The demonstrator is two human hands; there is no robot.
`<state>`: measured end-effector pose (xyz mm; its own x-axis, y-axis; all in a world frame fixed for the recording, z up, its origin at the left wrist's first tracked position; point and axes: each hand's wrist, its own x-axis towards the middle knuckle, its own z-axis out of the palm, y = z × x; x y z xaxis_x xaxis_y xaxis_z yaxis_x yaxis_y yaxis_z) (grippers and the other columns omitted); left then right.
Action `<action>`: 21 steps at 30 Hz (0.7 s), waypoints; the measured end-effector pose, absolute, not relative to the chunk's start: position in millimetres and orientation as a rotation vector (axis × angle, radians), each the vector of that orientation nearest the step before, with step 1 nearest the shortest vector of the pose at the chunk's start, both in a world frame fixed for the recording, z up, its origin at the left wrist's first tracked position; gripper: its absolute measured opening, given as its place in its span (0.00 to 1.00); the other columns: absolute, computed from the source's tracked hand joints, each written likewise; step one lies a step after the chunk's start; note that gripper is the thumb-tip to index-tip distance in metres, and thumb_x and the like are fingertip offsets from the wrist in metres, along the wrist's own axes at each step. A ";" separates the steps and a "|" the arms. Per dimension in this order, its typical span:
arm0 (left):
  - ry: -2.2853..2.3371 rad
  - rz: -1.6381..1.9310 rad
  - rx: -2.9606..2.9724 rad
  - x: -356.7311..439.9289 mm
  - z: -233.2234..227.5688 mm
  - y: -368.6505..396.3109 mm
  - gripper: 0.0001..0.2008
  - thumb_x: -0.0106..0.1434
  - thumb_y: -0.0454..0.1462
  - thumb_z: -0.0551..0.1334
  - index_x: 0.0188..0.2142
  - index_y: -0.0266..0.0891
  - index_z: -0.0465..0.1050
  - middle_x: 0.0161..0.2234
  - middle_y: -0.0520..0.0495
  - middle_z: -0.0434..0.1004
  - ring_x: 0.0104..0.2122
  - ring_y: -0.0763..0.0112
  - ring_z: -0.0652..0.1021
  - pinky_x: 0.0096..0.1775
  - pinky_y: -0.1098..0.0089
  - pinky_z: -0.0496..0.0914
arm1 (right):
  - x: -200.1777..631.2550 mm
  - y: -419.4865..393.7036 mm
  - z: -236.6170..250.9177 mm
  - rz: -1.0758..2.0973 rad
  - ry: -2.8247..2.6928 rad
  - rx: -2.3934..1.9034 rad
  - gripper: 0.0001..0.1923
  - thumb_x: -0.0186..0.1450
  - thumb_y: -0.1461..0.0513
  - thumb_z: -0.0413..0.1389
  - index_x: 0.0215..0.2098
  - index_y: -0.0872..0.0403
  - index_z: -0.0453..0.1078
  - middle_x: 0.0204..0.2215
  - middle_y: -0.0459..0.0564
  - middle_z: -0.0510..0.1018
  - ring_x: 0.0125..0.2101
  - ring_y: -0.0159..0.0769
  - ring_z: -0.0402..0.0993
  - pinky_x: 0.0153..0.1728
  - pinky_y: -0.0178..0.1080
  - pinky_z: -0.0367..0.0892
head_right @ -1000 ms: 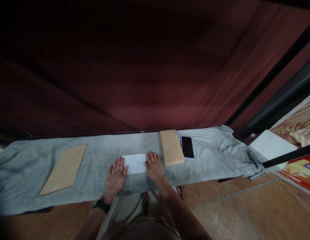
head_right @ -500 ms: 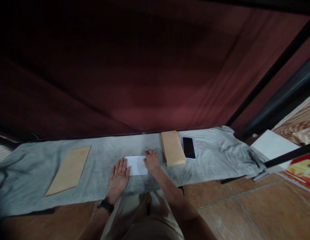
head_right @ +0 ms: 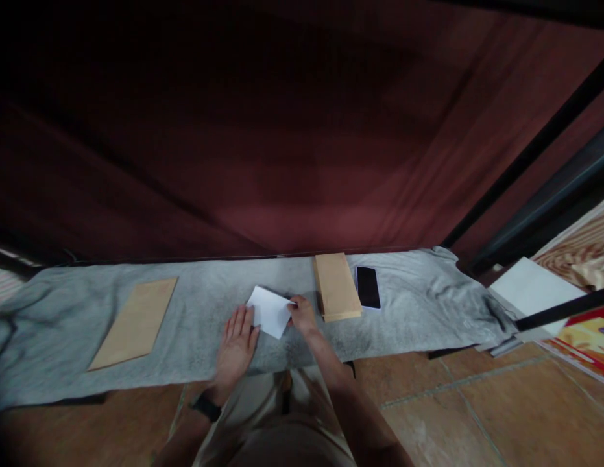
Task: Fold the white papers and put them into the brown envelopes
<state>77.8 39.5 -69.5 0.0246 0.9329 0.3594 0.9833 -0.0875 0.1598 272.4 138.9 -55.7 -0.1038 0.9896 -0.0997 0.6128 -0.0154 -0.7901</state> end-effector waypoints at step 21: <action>-1.679 -0.359 -2.758 131.9 -67.3 6.2 0.28 0.73 0.47 0.54 0.63 0.29 0.66 0.66 0.29 0.68 0.69 0.51 0.65 0.69 0.50 0.57 | 273.4 97.2 -48.8 0.635 -2.439 -1.047 0.20 0.76 0.62 0.47 0.62 0.50 0.73 0.62 0.50 0.75 0.64 0.35 0.67 0.69 0.44 0.58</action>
